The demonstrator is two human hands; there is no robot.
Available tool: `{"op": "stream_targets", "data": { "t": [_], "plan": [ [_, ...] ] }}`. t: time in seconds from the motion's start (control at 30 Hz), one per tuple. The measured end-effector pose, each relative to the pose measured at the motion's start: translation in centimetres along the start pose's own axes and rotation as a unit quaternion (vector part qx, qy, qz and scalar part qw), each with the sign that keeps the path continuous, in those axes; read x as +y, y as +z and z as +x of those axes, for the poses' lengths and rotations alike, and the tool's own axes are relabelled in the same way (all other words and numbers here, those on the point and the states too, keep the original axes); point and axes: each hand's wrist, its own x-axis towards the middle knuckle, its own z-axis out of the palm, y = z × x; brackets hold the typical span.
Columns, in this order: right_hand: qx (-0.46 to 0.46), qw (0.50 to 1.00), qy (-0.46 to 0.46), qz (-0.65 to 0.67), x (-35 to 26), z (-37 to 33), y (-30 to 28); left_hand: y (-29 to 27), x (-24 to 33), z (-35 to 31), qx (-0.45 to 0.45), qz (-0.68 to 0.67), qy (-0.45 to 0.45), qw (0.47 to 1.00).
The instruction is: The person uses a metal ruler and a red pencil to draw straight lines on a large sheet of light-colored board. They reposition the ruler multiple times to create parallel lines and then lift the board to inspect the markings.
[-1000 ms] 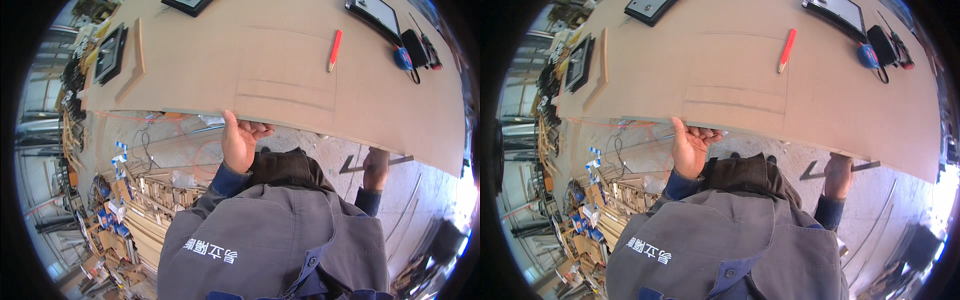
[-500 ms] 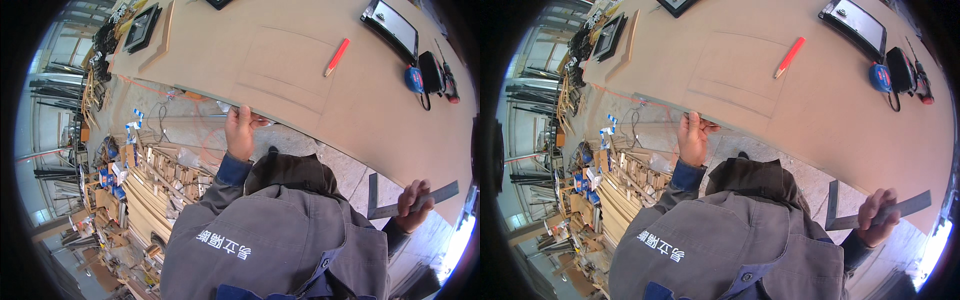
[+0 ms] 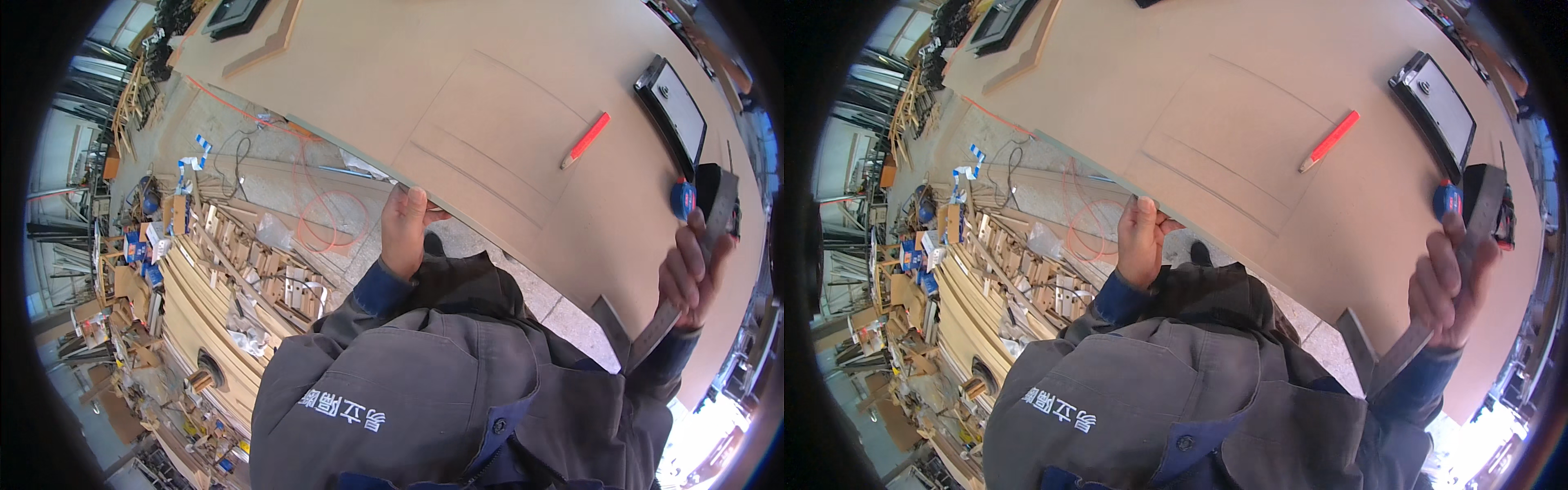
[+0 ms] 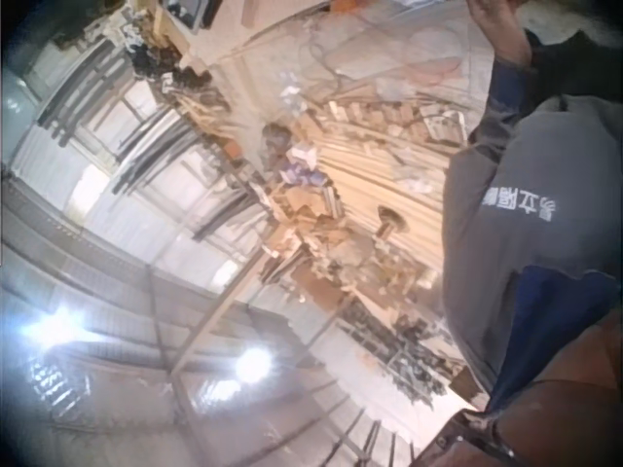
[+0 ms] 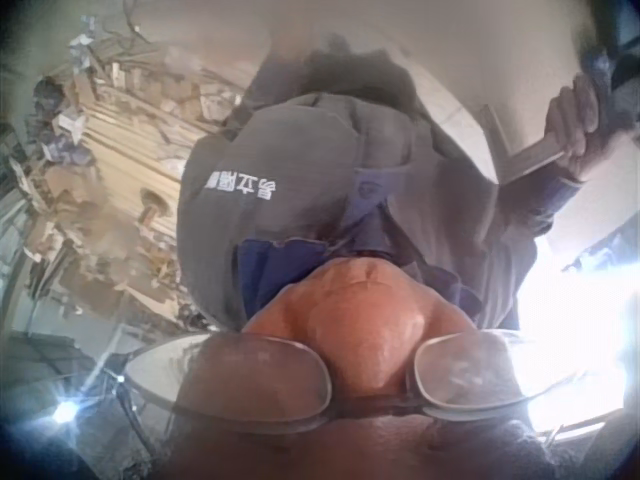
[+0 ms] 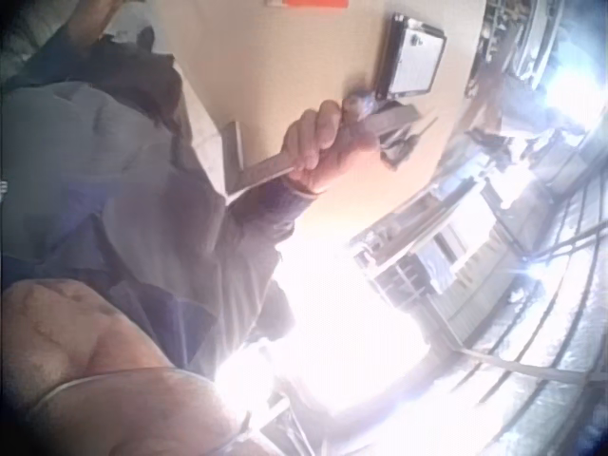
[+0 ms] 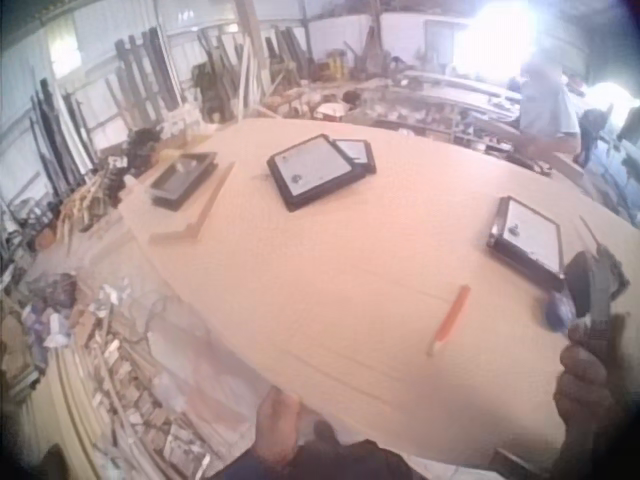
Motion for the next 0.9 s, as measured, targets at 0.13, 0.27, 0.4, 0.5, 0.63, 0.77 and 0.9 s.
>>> {"op": "stream_targets", "data": {
  "t": [0.13, 0.27, 0.4, 0.5, 0.63, 0.77, 0.9],
  "plan": [
    [0.04, 0.998, 0.037, -0.042, -0.4, 5.0, -2.3, 0.3, -0.4, -0.3, 0.008, -0.047, -0.023, 0.999],
    [0.091, 0.985, 0.036, -0.145, -0.3, 8.4, -5.1, 0.0, -2.3, -0.1, -0.013, -0.146, -0.031, 0.989],
    [0.083, 0.99, 0.051, -0.105, 0.1, 11.1, -8.8, 0.3, -3.2, 0.3, -0.011, -0.192, -0.043, 0.98],
    [0.032, 0.994, 0.078, -0.076, 0.4, 11.9, -10.5, 1.5, -3.2, 0.0, 0.035, -0.208, -0.05, 0.976],
    [-0.01, 0.995, 0.084, -0.059, 0.2, 12.1, -11.1, 2.6, -3.3, 0.1, 0.057, -0.204, -0.004, 0.977],
    [-0.04, 0.993, 0.1, -0.054, 0.5, 12.2, -10.8, 3.7, -3.2, 0.2, 0.124, -0.153, 0.008, 0.98],
    [-0.061, 0.991, 0.114, -0.043, 0.4, 12.2, -10.4, 3.6, -3.4, 0.0, 0.177, -0.106, 0.003, 0.978]
  ]
}}
